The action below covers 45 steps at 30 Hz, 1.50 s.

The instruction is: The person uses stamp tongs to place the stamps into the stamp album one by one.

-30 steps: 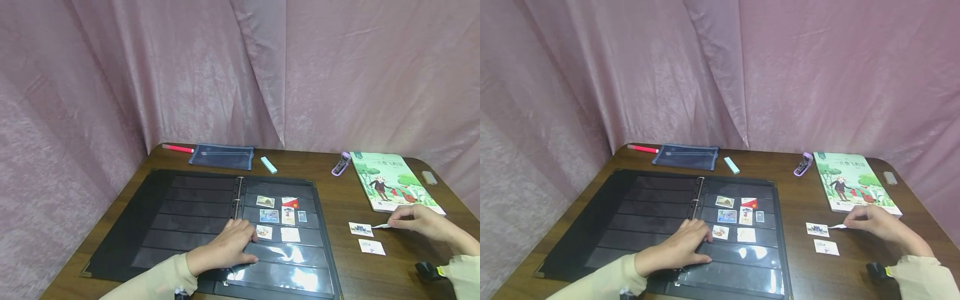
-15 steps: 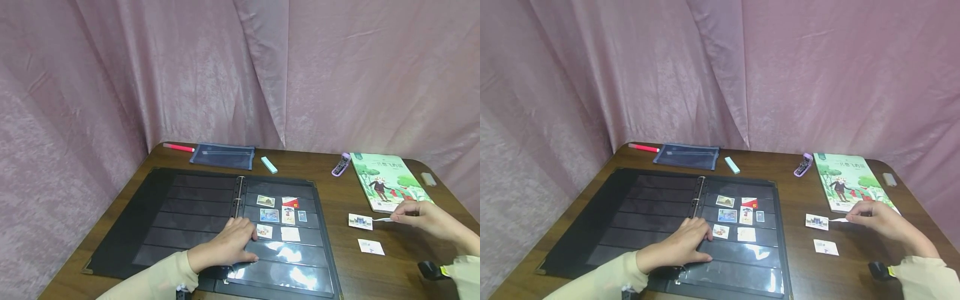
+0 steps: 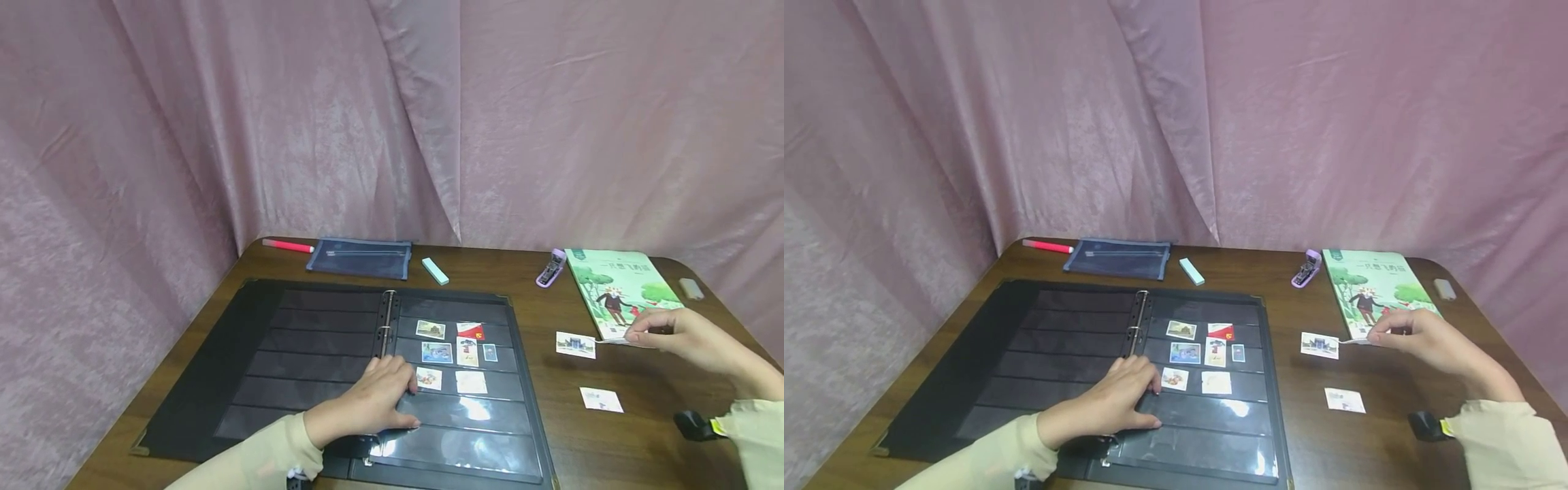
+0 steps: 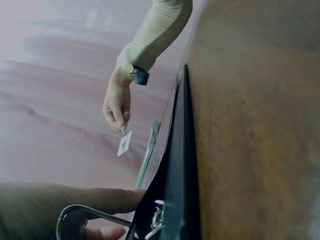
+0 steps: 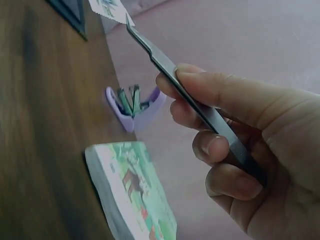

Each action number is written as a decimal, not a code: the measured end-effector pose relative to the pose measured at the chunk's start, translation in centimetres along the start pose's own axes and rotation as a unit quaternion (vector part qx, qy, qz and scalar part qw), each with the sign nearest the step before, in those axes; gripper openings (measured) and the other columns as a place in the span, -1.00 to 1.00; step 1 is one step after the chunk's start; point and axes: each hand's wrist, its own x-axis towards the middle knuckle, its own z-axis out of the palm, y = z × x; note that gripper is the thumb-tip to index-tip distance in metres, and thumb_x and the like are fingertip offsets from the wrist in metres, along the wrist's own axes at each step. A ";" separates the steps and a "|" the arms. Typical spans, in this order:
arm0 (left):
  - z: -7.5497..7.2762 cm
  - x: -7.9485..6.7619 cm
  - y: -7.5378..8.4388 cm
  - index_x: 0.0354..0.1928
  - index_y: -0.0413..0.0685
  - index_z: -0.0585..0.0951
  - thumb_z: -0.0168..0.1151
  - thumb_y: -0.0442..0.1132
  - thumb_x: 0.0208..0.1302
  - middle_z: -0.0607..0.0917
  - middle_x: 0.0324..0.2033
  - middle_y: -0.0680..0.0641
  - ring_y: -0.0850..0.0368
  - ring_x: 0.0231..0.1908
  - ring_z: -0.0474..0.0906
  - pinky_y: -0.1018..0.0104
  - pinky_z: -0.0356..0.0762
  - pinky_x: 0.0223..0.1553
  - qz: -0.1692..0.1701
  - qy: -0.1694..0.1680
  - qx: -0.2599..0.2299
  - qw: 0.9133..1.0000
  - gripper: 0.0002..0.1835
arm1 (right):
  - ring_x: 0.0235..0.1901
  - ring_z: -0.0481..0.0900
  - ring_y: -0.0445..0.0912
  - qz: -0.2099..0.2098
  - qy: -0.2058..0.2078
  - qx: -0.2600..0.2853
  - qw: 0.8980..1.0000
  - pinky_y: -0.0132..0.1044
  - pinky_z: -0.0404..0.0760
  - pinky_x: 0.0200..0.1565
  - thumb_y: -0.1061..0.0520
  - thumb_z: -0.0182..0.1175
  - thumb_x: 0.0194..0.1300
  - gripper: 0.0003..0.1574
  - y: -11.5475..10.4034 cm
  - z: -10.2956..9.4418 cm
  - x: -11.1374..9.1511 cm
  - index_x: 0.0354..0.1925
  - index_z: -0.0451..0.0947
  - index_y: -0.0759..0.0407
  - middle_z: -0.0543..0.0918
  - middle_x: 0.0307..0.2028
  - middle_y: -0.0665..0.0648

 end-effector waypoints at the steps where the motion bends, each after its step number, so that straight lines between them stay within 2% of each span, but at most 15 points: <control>1: 0.0 0.0 0.0 -0.31 0.15 0.39 0.36 0.15 -0.17 0.35 -0.37 0.22 0.31 -0.30 0.20 0.43 0.10 -0.22 0.000 0.001 -0.001 1.000 -0.55 | -0.28 0.40 -0.47 -0.009 -0.002 0.004 1.000 -0.61 0.32 -0.30 0.24 0.15 0.16 -0.85 -0.3 0.0 0.2 -0.43 0.61 0.01 0.58 -0.38 -0.17; 10: 0.1 0.1 0.0 -0.33 0.15 0.41 0.38 0.08 -0.16 0.38 -0.45 0.21 0.33 -0.36 0.21 0.42 0.08 -0.23 -0.004 0.017 -0.016 1.000 -0.60 | -0.28 0.41 -0.46 -0.034 -0.020 0.034 0.999 -0.61 0.32 -0.30 0.25 0.15 0.16 -0.82 -2.9 0.3 2.3 -0.42 0.61 -0.03 0.60 -0.39 -0.10; 14: 0.4 0.1 0.1 -0.33 0.16 0.44 0.33 0.00 -0.06 0.38 -0.48 0.21 0.34 -0.37 0.22 0.42 0.09 -0.23 -0.007 0.037 -0.018 0.999 -0.71 | -0.36 0.43 -0.35 -0.073 -0.025 0.066 0.995 -0.53 0.33 -0.32 0.31 0.15 0.13 -0.79 -4.0 0.8 3.3 -0.44 0.60 0.00 0.58 -0.44 -0.05; 18: 0.8 0.2 0.1 -0.36 0.18 0.47 0.29 -0.08 0.00 0.39 -0.50 0.22 0.35 -0.39 0.23 0.42 0.10 -0.23 -0.011 0.064 -0.023 0.998 -0.80 | -0.37 0.44 -0.33 -0.102 -0.035 0.084 0.991 -0.48 0.36 -0.34 0.34 0.15 0.12 -0.79 -4.9 1.4 4.2 -0.43 0.59 0.03 0.57 -0.44 -0.03; 23: 1.2 0.4 0.1 -0.41 0.21 0.46 0.27 -0.11 0.04 0.39 -0.52 0.25 0.37 -0.39 0.24 0.42 0.12 -0.21 -0.018 0.095 -0.035 0.995 -0.85 | -0.39 0.46 -0.33 -0.096 -0.053 0.097 0.989 -0.45 0.39 -0.36 0.28 0.15 0.15 -0.83 -5.6 2.2 5.2 -0.42 0.60 0.01 0.59 -0.43 -0.01; 28: 1.3 0.4 0.2 -0.43 0.22 0.45 0.27 -0.12 0.05 0.37 -0.53 0.27 0.37 -0.40 0.24 0.41 0.12 -0.22 -0.021 0.113 -0.044 0.992 -0.85 | -0.39 0.47 -0.32 -0.092 -0.068 0.120 0.986 -0.44 0.42 -0.34 0.24 0.15 0.16 -0.86 -6.3 3.4 5.9 -0.42 0.60 0.02 0.60 -0.43 0.03; 38: 1.4 0.3 0.1 -0.45 0.21 0.48 0.26 -0.13 0.05 0.39 -0.54 0.25 0.37 -0.41 0.24 0.40 0.11 -0.22 -0.024 0.127 -0.052 0.990 -0.88 | -0.41 0.48 -0.33 -0.120 -0.086 0.148 0.978 -0.44 0.43 -0.35 0.25 0.19 0.12 -0.91 -7.2 6.2 7.2 -0.42 0.62 0.11 0.59 -0.47 0.00; 45: 1.6 0.5 0.0 -0.47 0.22 0.48 0.26 -0.12 0.05 0.38 -0.55 0.26 0.38 -0.42 0.23 0.41 0.12 -0.22 -0.020 0.128 -0.057 0.990 -0.88 | -0.39 0.47 -0.34 -0.097 -0.109 0.151 0.978 -0.43 0.44 -0.33 0.15 0.20 0.14 -0.92 -8.0 7.9 7.5 -0.40 0.63 0.10 0.60 -0.42 0.03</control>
